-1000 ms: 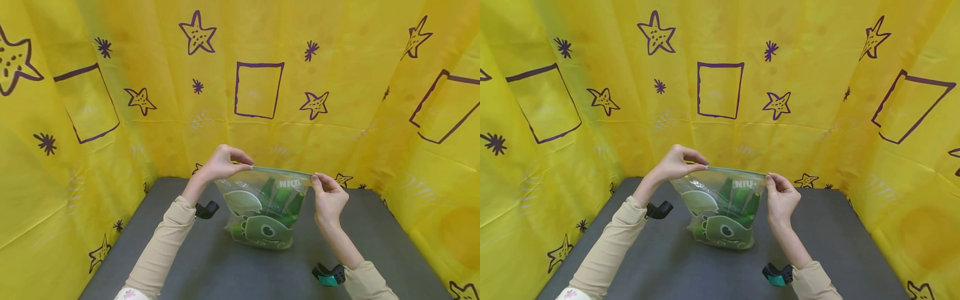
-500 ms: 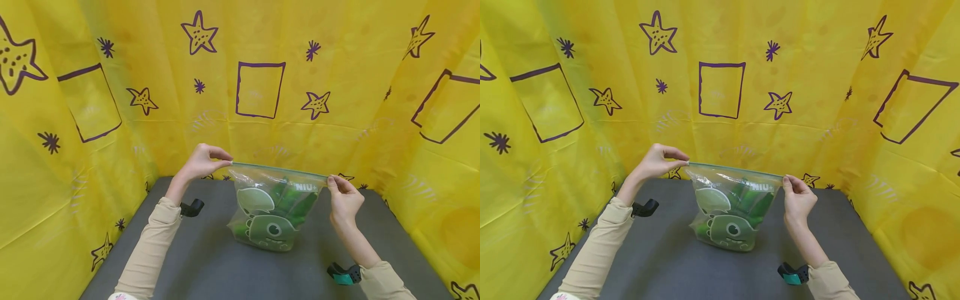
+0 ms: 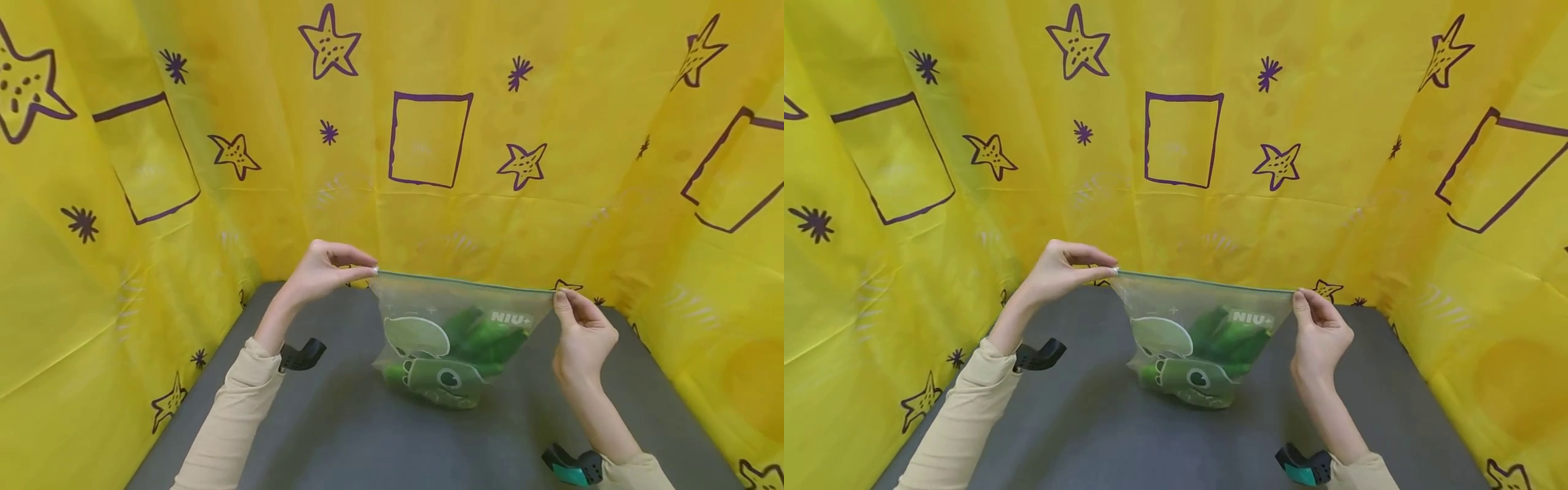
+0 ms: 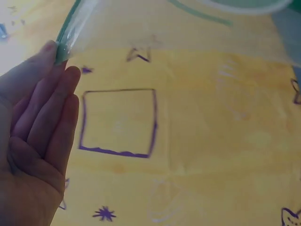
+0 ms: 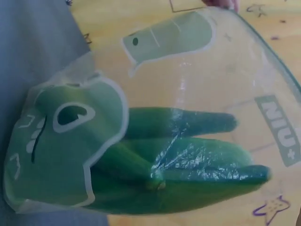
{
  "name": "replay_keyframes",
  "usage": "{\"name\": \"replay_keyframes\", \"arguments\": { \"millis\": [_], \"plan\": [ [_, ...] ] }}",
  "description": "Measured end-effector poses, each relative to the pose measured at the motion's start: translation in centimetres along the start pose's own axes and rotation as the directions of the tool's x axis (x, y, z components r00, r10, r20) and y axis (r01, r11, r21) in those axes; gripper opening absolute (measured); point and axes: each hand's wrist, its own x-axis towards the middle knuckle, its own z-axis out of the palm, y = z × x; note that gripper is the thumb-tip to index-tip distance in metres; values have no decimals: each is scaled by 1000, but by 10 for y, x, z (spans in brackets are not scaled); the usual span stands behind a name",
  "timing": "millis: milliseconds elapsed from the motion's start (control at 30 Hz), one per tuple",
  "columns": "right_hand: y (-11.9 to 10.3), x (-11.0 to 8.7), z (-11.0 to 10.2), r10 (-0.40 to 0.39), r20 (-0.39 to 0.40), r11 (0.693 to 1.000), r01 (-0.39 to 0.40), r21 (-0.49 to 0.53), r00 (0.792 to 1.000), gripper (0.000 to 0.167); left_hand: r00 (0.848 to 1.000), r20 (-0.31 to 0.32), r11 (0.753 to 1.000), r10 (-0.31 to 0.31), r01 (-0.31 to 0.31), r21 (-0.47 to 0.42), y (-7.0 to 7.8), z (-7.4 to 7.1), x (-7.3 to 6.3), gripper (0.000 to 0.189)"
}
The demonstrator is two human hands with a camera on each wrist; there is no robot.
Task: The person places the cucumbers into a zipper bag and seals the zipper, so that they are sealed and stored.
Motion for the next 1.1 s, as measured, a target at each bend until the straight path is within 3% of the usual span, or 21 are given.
{"name": "replay_keyframes", "arguments": {
  "millis": [167,267,367,433,533,600,700,800,933,1100],
  "plan": [
    [-20,-10,0,-21,22,977,16,214,1000,14,997,12,989,81,-79,-124,15,-6,-10,18],
    [-30,-17,0,-10,38,942,-4,334,999,14,995,26,976,98,-91,-195,16,-8,-16,19],
    [-35,-21,1,14,43,928,-29,372,999,12,996,16,971,92,-86,-222,11,-7,-20,20],
    [-35,-22,2,33,41,948,-45,315,999,11,998,2,976,58,-56,-211,3,-5,-20,21],
    [-27,-18,2,67,40,985,-73,156,997,10,999,-18,985,-39,35,-167,-12,1,-15,22],
    [-16,-11,1,75,42,997,-76,33,996,10,993,-47,986,-109,102,-130,-22,8,-9,23],
    [5,3,-1,64,88,989,-52,-136,994,16,975,-120,981,-187,178,-84,-37,21,3,25],
    [30,17,-3,29,185,945,33,-324,982,21,953,-207,975,-221,222,-19,-53,36,15,23],
    [66,27,-8,20,298,845,143,-515,954,20,936,-284,965,-210,246,97,-77,59,26,18],
    [105,29,-11,83,268,740,121,-661,960,18,922,-335,943,-194,269,195,-102,89,28,14]
  ]
}}
